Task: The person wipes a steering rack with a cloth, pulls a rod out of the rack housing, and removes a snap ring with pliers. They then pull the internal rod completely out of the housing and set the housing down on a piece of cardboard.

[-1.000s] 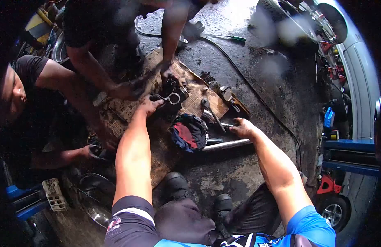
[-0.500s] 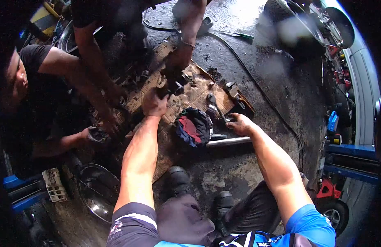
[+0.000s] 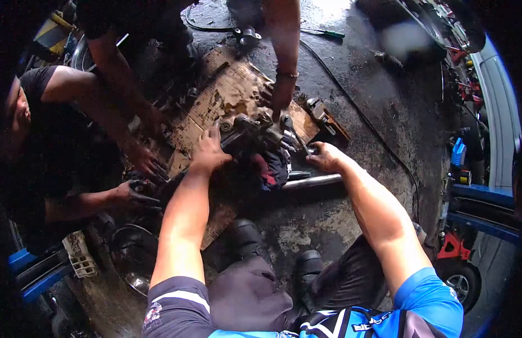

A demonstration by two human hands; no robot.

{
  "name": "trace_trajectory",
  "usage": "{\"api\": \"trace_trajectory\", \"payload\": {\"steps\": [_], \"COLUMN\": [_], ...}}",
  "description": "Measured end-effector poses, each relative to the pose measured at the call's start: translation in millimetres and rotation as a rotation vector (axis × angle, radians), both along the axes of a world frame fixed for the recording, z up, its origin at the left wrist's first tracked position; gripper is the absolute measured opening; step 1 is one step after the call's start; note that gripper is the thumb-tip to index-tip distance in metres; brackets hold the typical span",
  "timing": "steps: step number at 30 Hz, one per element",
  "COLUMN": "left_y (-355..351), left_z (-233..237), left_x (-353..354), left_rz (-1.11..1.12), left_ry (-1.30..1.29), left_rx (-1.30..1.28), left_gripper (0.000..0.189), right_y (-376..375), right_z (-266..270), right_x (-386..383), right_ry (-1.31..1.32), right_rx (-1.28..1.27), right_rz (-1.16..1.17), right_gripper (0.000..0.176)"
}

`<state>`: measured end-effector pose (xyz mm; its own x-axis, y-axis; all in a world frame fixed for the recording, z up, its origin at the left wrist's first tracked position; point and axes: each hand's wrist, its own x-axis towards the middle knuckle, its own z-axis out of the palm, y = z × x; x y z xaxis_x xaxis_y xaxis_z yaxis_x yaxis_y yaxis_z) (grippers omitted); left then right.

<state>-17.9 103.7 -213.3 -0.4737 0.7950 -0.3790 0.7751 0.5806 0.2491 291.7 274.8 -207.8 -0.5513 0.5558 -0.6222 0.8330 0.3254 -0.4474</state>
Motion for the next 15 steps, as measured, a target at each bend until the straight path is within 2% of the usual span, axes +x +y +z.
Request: {"api": "trace_trajectory", "payload": {"steps": [1, 3, 5, 8, 11, 12, 15], "left_y": [1.4, 8.4, 8.5, 3.9, 5.7, 2.8, 12.6], "left_z": [0.8, 2.8, -19.1, -10.6, 0.8, -17.4, -22.7], "left_x": [-1.9, -5.1, -6.0, 3.4, 7.1, 3.0, -16.4], "left_rz": [0.002, -0.003, -0.010, 0.047, 0.141, 0.159, 0.214], "left_ry": [0.000, -0.099, -0.061, 0.023, 0.080, 0.165, 0.091], "left_rx": [-0.001, -0.221, -0.206, -0.098, -0.085, -0.012, -0.052], "left_gripper": [0.070, 0.064, 0.061, 0.054, 0.056, 0.061, 0.064], "right_y": [-2.0, 2.5, 1.2, 0.4, 3.0, 4.7, 4.7], "right_z": [6.4, -1.0, -2.5, -2.3, -7.2, -8.5, 9.7], "right_x": [-4.2, -2.7, 0.5, 4.2, 10.0, 10.5, 7.3], "right_ry": [-0.046, -0.026, -0.010, 0.008, -0.004, -0.023, -0.075], "right_rx": [0.005, -0.006, -0.004, 0.005, -0.004, -0.014, -0.064], "right_rz": [0.010, 0.014, -0.012, -0.013, -0.004, -0.020, -0.081], "right_gripper": [0.056, 0.063, 0.064, 0.064, 0.064, 0.064, 0.065]}}
